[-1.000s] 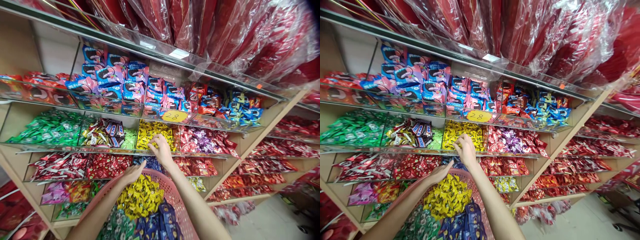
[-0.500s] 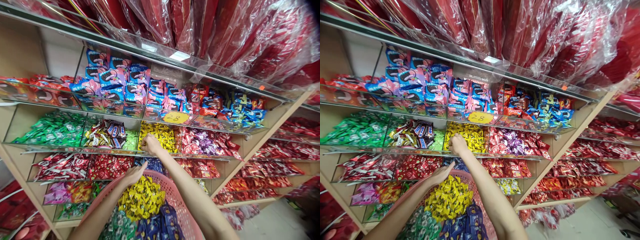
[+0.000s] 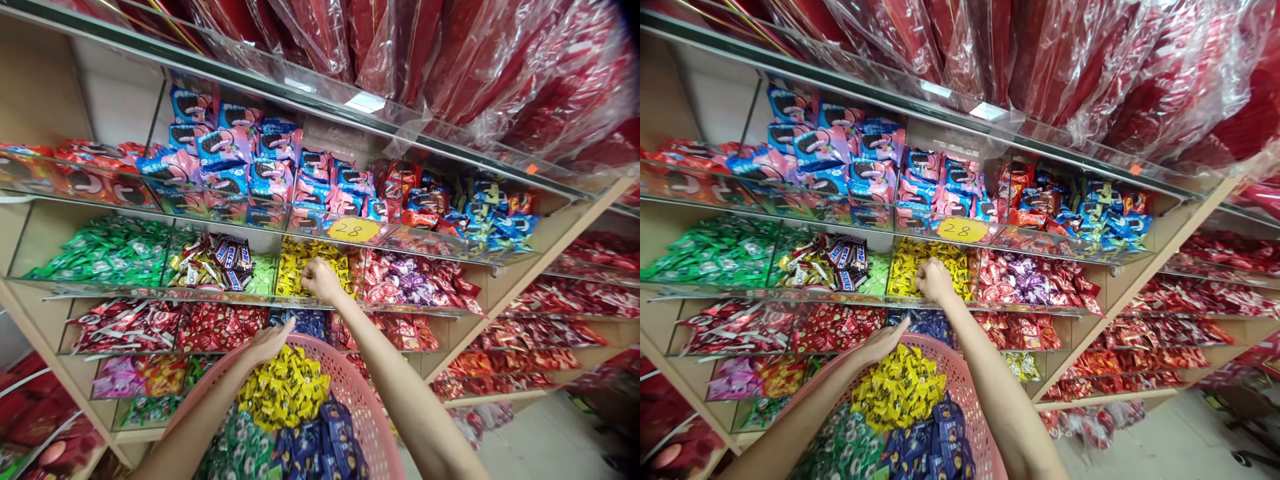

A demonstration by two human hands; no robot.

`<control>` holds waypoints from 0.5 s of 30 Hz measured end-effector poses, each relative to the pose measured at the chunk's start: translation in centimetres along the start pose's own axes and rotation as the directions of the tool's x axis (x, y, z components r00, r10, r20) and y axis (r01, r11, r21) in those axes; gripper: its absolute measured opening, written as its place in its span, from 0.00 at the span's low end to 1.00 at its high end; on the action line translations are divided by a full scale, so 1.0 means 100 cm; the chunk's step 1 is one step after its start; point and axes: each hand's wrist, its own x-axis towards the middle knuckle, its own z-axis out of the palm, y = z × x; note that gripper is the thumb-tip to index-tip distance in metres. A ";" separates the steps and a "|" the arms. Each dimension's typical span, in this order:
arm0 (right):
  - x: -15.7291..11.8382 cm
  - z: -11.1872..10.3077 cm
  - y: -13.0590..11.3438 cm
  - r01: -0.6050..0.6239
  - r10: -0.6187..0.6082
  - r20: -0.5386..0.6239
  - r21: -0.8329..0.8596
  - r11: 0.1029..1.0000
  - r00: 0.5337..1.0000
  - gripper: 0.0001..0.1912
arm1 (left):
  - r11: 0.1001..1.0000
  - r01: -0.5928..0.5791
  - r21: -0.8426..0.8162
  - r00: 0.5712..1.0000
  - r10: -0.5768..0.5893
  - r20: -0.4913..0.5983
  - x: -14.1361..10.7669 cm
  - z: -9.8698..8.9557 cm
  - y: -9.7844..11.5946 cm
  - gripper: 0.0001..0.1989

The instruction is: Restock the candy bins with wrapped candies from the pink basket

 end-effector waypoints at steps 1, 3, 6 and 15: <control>-0.002 -0.004 0.001 -0.010 0.011 -0.033 0.031 0.999 0.999 0.02 | 1.000 0.002 -0.002 1.000 -0.002 -0.003 0.001 0.001 -0.001 0.42; -0.009 -0.014 -0.001 -0.021 0.034 -0.118 0.113 0.993 0.992 0.02 | 1.000 -0.002 0.001 1.000 0.002 0.004 0.002 0.002 -0.002 0.42; -0.032 -0.031 -0.014 0.022 0.037 -0.209 0.272 0.962 0.977 0.03 | 1.000 -0.021 0.006 1.000 0.021 0.013 0.002 0.002 -0.003 0.41; -0.142 0.007 -0.004 -0.130 0.055 0.150 0.551 0.824 0.987 0.04 | 0.999 -0.030 0.020 1.000 0.029 0.011 0.002 0.002 -0.001 0.42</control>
